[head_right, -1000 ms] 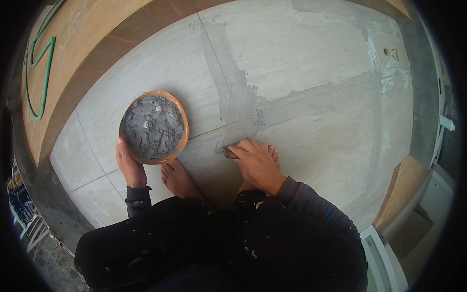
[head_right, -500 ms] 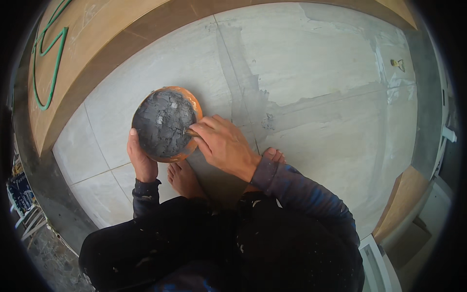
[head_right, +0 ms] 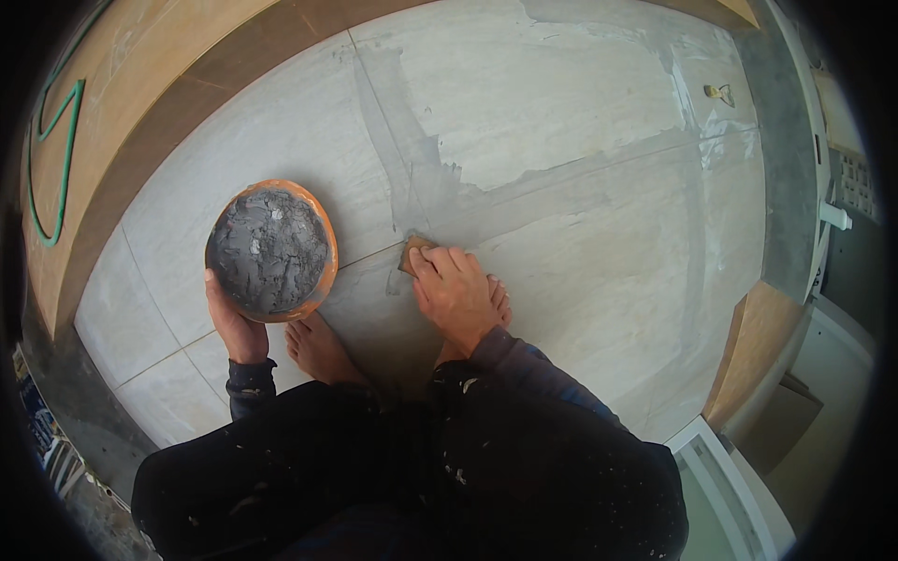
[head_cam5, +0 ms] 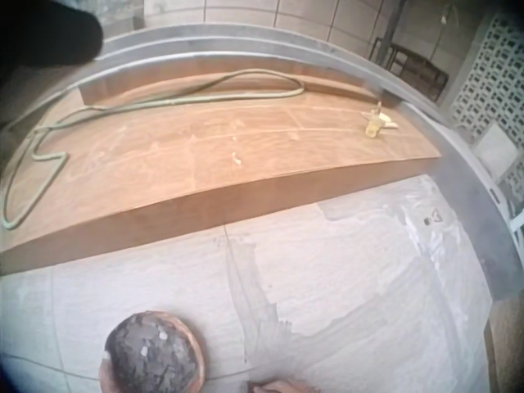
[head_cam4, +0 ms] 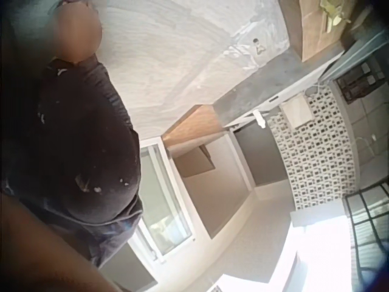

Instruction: The person applies grout into the gaps between floor tiles using a small scraper, repeatedly taking grout from a bowl and spreading it along the seams.

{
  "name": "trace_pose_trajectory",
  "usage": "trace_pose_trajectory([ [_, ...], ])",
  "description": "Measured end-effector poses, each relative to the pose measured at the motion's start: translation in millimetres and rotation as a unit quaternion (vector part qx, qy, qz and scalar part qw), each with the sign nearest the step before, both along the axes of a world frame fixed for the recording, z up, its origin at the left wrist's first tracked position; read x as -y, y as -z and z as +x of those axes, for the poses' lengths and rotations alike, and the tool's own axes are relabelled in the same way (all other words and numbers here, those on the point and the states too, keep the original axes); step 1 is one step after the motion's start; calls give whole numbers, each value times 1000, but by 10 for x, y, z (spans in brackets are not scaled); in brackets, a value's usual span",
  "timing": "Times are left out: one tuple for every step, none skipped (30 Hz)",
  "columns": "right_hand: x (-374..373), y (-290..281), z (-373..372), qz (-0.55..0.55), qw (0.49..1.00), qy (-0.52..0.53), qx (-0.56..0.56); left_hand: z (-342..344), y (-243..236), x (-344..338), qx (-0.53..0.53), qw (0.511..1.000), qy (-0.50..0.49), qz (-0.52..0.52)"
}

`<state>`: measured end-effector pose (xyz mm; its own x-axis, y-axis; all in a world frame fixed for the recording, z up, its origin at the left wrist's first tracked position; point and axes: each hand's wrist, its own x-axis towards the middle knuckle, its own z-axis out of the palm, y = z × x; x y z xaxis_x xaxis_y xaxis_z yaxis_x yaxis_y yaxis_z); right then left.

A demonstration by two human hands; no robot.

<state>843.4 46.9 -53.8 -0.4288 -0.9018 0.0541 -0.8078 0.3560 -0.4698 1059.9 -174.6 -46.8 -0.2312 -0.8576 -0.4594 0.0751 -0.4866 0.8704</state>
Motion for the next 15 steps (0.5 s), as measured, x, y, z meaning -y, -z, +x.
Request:
trace_pose_trajectory([
  [-6,-3,12,0,1000,-1,-1,-16,16,-7,3,1000,0,0],
  [-9,-49,36,-5,999,-18,34,-26,-30,-2,2,1000,2,-6],
  [-7,-69,8,-9,998,-26,53,-32,-63,2,-2,1000,5,-7],
  [5,-90,-42,-13,997,-35,71,-37,-89,5,-6,1000,8,-7],
  [38,-76,-177,-45,998,13,39,-1,-100,16,-1,1000,8,-7],
  [75,-41,-285,-74,995,60,6,6,-71,17,-4,1000,4,-3],
  [116,-7,-314,-71,996,59,9,16,-58,22,-7,1000,-1,-1],
  [126,32,-350,-45,998,51,-13,9,-48,15,-6,1000,-1,3],
  [118,61,-369,-19,998,44,-35,1,-45,11,-8,1000,-3,8],
  [63,79,-315,-16,998,43,-36,-12,-48,8,-10,1000,-4,13],
  [-16,98,-194,-5,1000,4,-23,-20,-48,15,-11,1000,-4,12],
  [-61,87,-83,5,999,-37,-9,-2,-30,13,-8,1000,-6,12],
  [-113,42,-15,3,999,-38,-8,9,-21,16,-5,1000,-7,12],
  [-127,-49,34,25,997,-50,54,24,-11,19,-4,1000,-8,10],
  [-132,-138,41,48,990,-62,115,29,-25,10,-5,1000,-2,9],
])
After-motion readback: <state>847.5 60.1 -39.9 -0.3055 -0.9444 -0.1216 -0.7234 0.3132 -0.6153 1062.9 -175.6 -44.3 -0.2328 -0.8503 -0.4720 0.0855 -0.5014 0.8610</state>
